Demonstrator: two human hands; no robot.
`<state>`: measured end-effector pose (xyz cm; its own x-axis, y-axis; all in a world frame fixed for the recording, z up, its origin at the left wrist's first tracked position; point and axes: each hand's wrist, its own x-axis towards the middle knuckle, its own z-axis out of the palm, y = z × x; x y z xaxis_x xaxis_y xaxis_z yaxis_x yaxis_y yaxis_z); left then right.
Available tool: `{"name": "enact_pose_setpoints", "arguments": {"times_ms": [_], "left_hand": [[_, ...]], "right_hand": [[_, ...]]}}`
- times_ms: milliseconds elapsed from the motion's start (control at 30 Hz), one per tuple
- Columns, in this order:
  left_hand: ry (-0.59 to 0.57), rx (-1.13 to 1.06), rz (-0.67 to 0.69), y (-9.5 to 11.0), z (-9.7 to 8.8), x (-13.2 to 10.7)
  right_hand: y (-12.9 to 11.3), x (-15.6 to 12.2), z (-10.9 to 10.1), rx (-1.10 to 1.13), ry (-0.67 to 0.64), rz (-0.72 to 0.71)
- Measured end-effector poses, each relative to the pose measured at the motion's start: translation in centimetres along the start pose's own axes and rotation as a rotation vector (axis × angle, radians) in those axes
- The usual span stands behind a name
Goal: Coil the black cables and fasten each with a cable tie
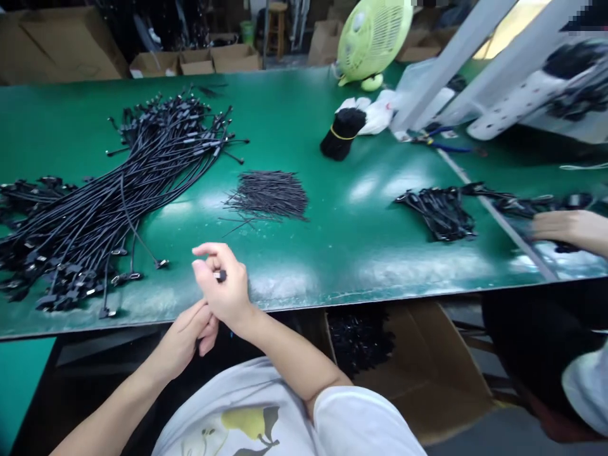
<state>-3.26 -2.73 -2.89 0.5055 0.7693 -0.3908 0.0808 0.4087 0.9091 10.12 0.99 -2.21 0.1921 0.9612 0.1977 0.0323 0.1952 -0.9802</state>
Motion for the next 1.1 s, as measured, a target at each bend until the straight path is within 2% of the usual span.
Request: {"name": "enact_pose_setpoints", "arguments": {"times_ms": [67,100,167,233,267,367,467,567,633,700,733,767,800,867,900,933,1000,1100], "left_hand": [[-0.017,-0.018,-0.035,0.5,-0.8,-0.3],[-0.017,-0.001,-0.047,0.7,-1.2,-0.4],[-0.016,0.103,-0.063,0.8,-2.1,-0.5],[-0.069,0.238,-0.102,0.7,-2.6,-0.5],[-0.113,0.299,-0.13,0.7,-2.6,-0.4],[-0.197,0.481,-0.168,0.7,-2.3,-0.1],[-0.166,0.68,-0.111,0.8,-1.6,0.0],[-0.102,0.818,-0.002,0.6,-1.2,0.3],[-0.082,0.819,0.049,0.3,-1.2,0.6],[-0.082,0.713,0.03,0.1,-1.3,1.0],[-0.074,0.634,0.002,0.1,-1.5,1.2],[-0.056,0.55,-0.025,0.1,-1.6,1.4],[-0.029,0.465,-0.045,0.2,-1.8,1.5],[0.02,0.304,-0.056,0.3,-2.0,1.8],[0.038,0.228,-0.05,0.4,-2.1,1.9],[0.057,0.154,-0.045,0.4,-2.1,2.0],[0.092,0.026,-0.047,0.3,-2.1,2.1],[0.146,-0.112,-0.058,0.3,-1.9,2.2]], "right_hand": [[-0.5,0.6,-2.0,-0.245,-0.053,-0.292],[-0.8,0.7,-3.1,-0.385,-0.147,-0.482],[-1.1,0.6,-4.9,-0.66,-0.423,-0.83],[-0.9,0.2,-6.0,-0.886,-0.682,-0.994],[-0.6,-0.1,-6.3,-0.979,-0.76,-0.999],[0.6,-0.5,-6.6,-1.135,-0.9,-0.885],[1.2,-0.4,-6.6,-1.12,-1.0,-0.839],[0.9,-0.2,-6.6,-1.11,-1.049,-0.827],[0.2,0.6,-6.9,-1.057,-1.091,-0.761],[-0.4,2.7,-7.9,-0.91,-1.122,-0.674],[-0.4,4.3,-8.7,-0.844,-1.07,-0.623],[-0.3,6.2,-9.7,-0.818,-0.958,-0.565],[0.2,8.4,-10.9,-0.834,-0.799,-0.505],[1.7,12.7,-13.4,-1.04,-0.392,-0.354],[2.7,14.5,-14.5,-1.161,-0.261,-0.292],[3.6,15.9,-15.5,-1.248,-0.181,-0.25],[5.1,17.4,-16.6,-1.343,-0.119,-0.218],[5.5,17.2,-16.9,-1.363,-0.055,-0.274]]}}
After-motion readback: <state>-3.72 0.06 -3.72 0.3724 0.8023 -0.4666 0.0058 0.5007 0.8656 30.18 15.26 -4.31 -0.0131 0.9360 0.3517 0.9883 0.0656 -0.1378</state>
